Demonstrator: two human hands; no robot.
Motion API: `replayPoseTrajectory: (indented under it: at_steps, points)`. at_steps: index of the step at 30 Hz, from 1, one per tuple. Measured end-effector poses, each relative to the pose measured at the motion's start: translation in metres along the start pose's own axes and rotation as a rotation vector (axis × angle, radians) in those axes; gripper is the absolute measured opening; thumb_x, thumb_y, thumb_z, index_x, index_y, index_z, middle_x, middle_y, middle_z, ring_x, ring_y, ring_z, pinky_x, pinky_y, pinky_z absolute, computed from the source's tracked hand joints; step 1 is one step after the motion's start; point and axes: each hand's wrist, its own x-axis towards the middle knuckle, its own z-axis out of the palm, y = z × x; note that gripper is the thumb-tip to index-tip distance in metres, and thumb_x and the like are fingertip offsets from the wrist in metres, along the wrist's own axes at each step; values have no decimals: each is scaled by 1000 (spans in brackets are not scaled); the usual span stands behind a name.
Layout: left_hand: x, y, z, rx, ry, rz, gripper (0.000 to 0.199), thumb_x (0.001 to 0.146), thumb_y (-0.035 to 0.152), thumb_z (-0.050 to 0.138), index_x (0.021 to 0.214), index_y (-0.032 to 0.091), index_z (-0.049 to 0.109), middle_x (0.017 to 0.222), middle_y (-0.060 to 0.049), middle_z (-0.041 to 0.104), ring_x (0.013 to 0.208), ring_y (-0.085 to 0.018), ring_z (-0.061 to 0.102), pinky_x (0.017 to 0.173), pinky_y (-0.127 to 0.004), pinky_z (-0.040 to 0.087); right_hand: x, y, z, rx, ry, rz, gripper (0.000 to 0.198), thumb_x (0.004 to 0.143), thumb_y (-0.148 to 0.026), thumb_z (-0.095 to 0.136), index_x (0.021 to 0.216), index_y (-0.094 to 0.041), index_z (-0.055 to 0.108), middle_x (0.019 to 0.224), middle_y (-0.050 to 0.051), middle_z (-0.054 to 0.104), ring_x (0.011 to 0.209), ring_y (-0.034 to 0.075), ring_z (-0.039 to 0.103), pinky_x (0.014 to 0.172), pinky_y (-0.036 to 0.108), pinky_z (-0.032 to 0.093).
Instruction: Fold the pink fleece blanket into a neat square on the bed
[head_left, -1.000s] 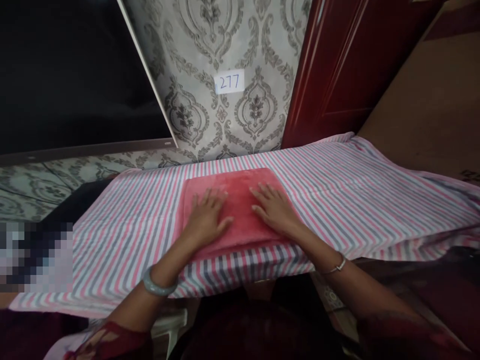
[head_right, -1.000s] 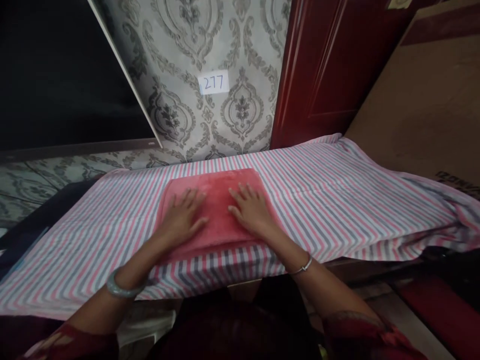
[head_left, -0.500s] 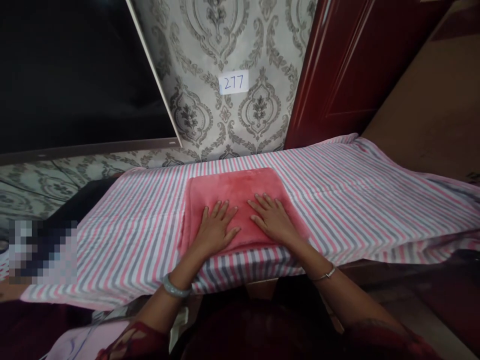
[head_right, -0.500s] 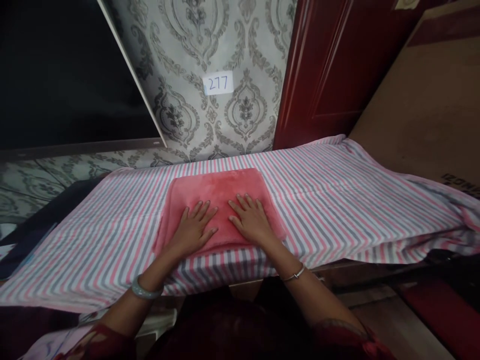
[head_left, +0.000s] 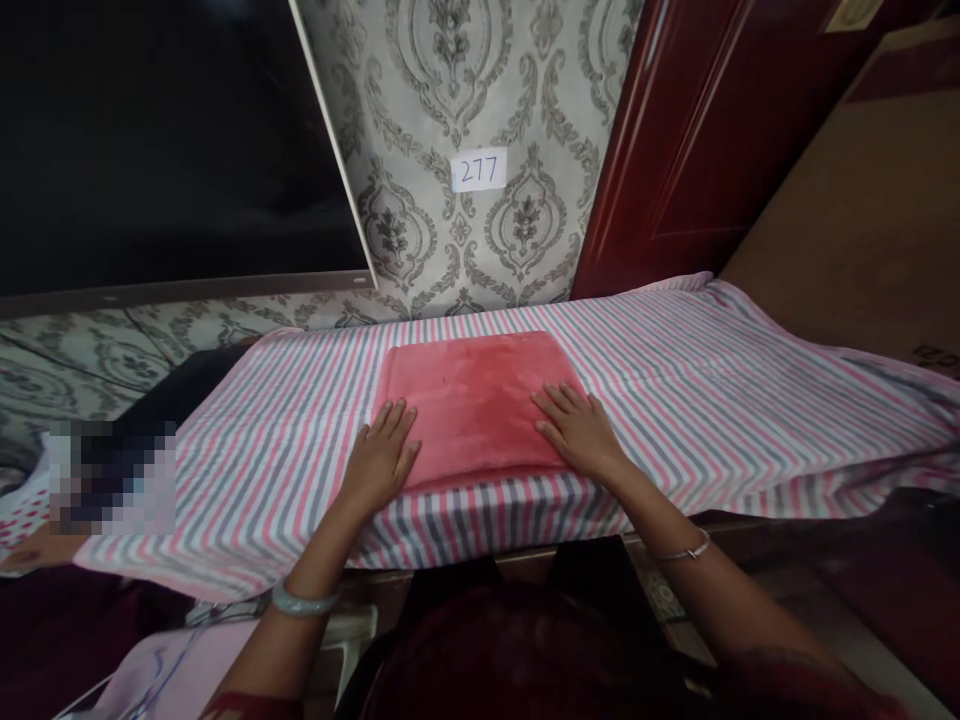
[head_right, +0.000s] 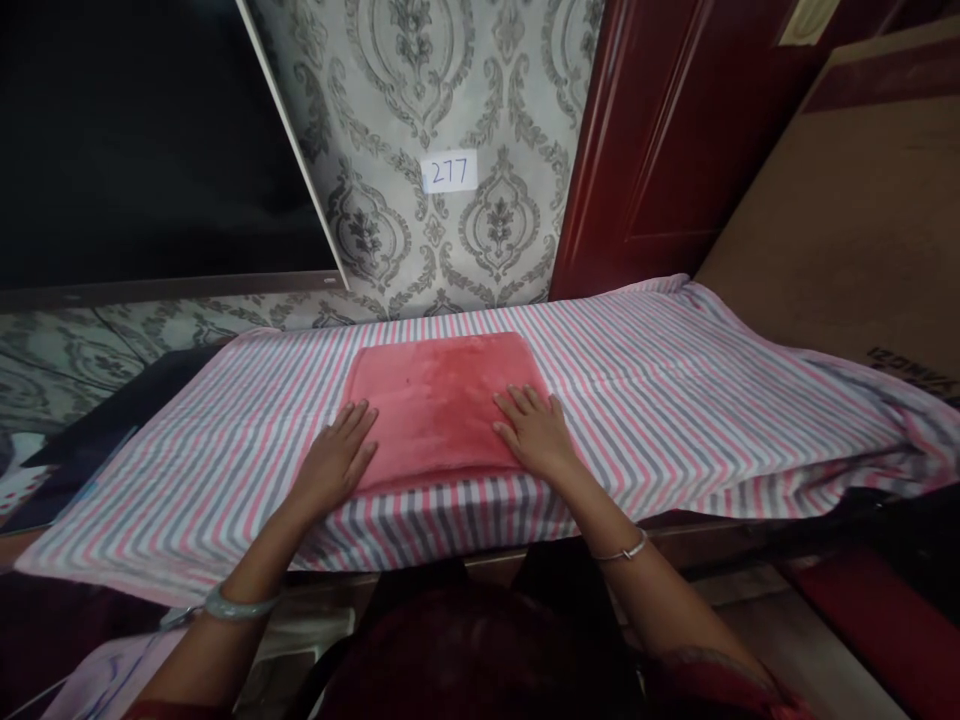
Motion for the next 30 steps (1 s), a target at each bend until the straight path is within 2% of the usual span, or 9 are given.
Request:
replayPoseTrajectory:
  at_steps: [3, 6, 11, 14, 17, 20, 25, 28, 30]
  points:
    - [1, -10, 10, -119, 75, 47, 58, 103, 42, 30, 153, 16, 46, 165, -12, 36, 156, -25, 23, 125, -50, 28, -10, 9, 6, 44, 62, 42, 56, 103, -50, 34, 153, -29, 48, 164, 5, 37, 155, 31, 25, 119, 57, 30]
    - [2, -14, 17, -197, 135, 46, 57, 102, 41, 32, 150, 15, 50, 165, -13, 36, 156, -26, 23, 127, -50, 24, -15, 13, 10, 112, 121, 67, 59, 103, -48, 34, 152, -21, 50, 164, 9, 37, 154, 29, 28, 122, 52, 29]
    - [-6, -15, 24, -369, 212, -97, 60, 101, 44, 35, 150, 13, 49, 169, -16, 24, 155, -29, 25, 126, -52, 26, -13, 16, 14, 256, 182, 132, 62, 99, -49, 40, 151, -16, 50, 166, 12, 32, 151, 28, 35, 123, 49, 31]
    - [-9, -14, 23, -489, 226, -200, 63, 99, 45, 41, 154, 16, 44, 165, -15, 34, 154, -30, 30, 125, -55, 26, -13, 21, 14, 356, 218, 241, 66, 96, -48, 45, 153, -15, 46, 164, 14, 35, 150, 28, 37, 122, 48, 32]
    - [-9, -13, 16, -639, 198, -263, 66, 96, 43, 48, 156, 16, 41, 162, -13, 41, 152, -30, 35, 126, -52, 25, -13, 28, 10, 481, 212, 392, 65, 96, -46, 44, 154, -17, 45, 156, 13, 49, 145, 27, 45, 120, 45, 36]
    - [-5, -11, 5, -839, 165, -415, 74, 93, 41, 58, 159, 16, 34, 162, -15, 41, 151, -31, 37, 125, -48, 30, -12, 34, 4, 618, 173, 494, 65, 95, -46, 47, 153, -17, 46, 150, 13, 56, 139, 27, 52, 117, 45, 40]
    - [2, -9, -18, -1165, 88, -648, 92, 87, 42, 73, 163, 18, 26, 150, -24, 52, 132, -34, 59, 111, -48, 48, -4, 44, -2, 849, 142, 562, 69, 91, -50, 55, 152, -19, 49, 152, 13, 53, 139, 28, 51, 118, 44, 38]
    - [6, -10, -26, -1247, 39, -713, 101, 81, 43, 81, 163, 19, 27, 147, -25, 53, 125, -35, 64, 108, -47, 50, 0, 51, -6, 1014, 85, 562, 73, 87, -56, 62, 149, -19, 53, 153, 13, 53, 139, 29, 51, 117, 44, 39]
    - [8, -11, -27, -1290, 23, -723, 101, 78, 43, 84, 161, 20, 32, 151, -24, 51, 130, -35, 60, 111, -45, 48, 1, 53, -10, 1121, 46, 545, 78, 83, -58, 67, 149, -20, 52, 150, 14, 55, 134, 30, 56, 114, 45, 43]
